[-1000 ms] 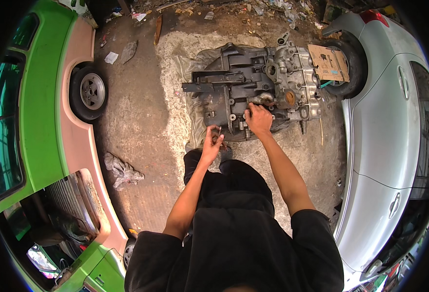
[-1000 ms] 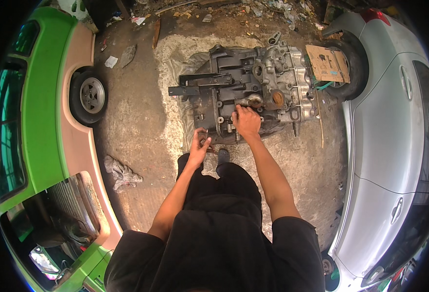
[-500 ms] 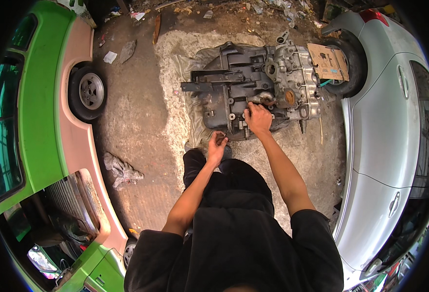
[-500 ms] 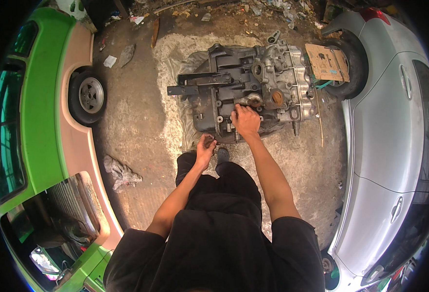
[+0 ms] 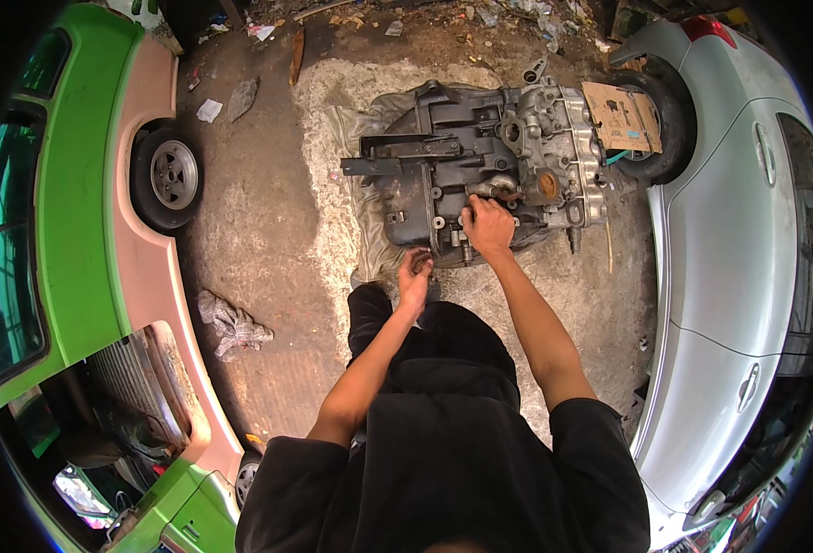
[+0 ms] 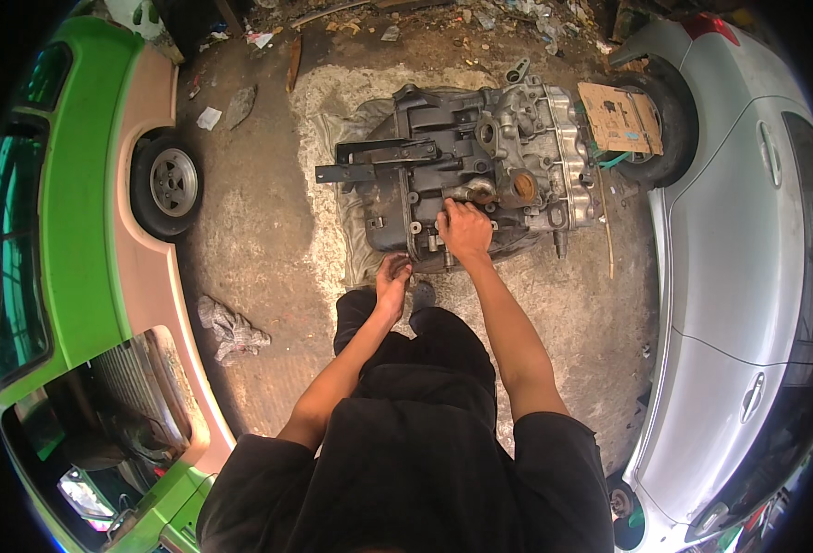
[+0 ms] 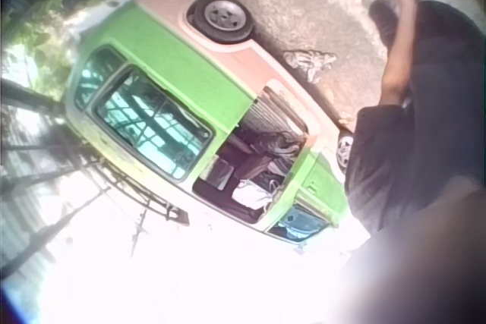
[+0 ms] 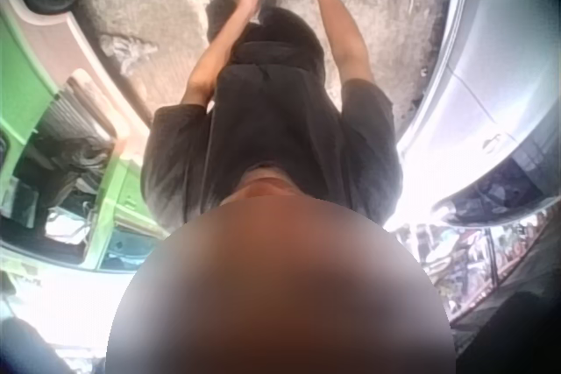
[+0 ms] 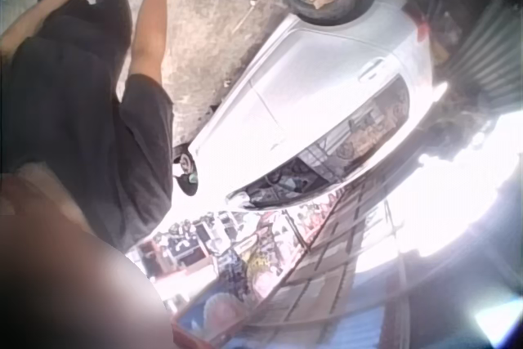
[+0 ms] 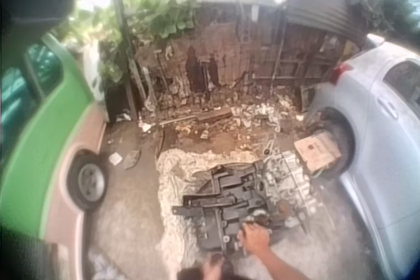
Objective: The person uses a wrench to loosen and remove bolts from a car engine block resting on the ground. They repeatedly turn the wrench, remove bolts by hand, and place them on a nearby cardboard sheet. The person continues this process across multiple bolt locations on the engine.
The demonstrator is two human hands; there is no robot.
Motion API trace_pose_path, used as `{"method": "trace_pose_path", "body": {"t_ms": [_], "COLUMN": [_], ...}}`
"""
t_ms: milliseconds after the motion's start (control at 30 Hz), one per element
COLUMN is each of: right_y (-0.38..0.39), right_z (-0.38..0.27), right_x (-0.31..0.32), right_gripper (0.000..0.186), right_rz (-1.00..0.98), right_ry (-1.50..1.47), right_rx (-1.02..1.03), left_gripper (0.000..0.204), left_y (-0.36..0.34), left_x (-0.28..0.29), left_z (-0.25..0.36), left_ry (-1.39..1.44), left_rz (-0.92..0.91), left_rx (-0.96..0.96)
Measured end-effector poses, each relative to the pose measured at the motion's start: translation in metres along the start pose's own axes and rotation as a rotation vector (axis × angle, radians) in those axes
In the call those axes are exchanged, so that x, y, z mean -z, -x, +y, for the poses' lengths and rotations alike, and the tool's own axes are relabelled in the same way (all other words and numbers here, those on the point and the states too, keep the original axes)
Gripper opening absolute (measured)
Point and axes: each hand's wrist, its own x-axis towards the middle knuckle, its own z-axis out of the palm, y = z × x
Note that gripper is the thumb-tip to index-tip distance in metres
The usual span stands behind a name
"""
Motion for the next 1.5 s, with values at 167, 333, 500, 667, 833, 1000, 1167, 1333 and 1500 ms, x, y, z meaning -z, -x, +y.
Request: {"method": "trace_pose_path", "body": {"t_ms": [167, 333, 500, 667, 833, 1000, 1167, 1333, 1500], "right_y": [0.001, 0.002, 0.002, 0.002, 0.003, 0.003, 0.002, 0.002, 0.002], "right_z": [0.000, 0.001, 0.002, 0.002, 0.002, 0.002, 0.002, 0.002, 0.001], "right_x": [0.000, -0.002, -0.005, -0.004, -0.003, -0.004, -0.006, -0.004, -0.003], "right_gripper": [0.027, 0.027, 0.028, 0.027, 0.026, 0.027, 0.027, 0.027, 0.027], "right_rz": [-0.004, 0.016, 0.014, 0.005, 0.053, 0.017, 0.023, 0.012, -0.021], "right_ry": [-0.004, 0.001, 0.006, 0.008, 0.006, 0.008, 0.012, 0.026, 0.011], "right_rx": [-0.008, 0.004, 0.000, 0.003, 0.018, -0.001, 0.008, 0.009, -0.026], "left_gripper": [0.033, 0.055, 0.077, 0.082, 0.071, 0.031, 0.017, 0.018, 0.028], "left_y": [0.001, 0.019, 0.031, 0.029, 0.044, 0.051, 0.017, -0.033, -0.053], "left_x": [-0.002, -0.006, -0.006, -0.001, -0.002, 0.000, -0.002, -0.013, -0.018], "left_z": [0.003, 0.001, -0.013, -0.015, 0.026, 0.078, 0.086, 0.085, 0.080], "left_ry": [-0.003, -0.072, -0.314, -0.503, -0.723, -0.696, -0.576, -0.697, -1.129], "left_rz": [-0.020, -0.101, -0.187, -0.198, -0.163, -0.133, -0.003, 0.054, -0.060], "left_rx": [-0.008, -0.026, -0.123, -0.166, -0.167, -0.133, -0.235, -0.242, -0.177]}}
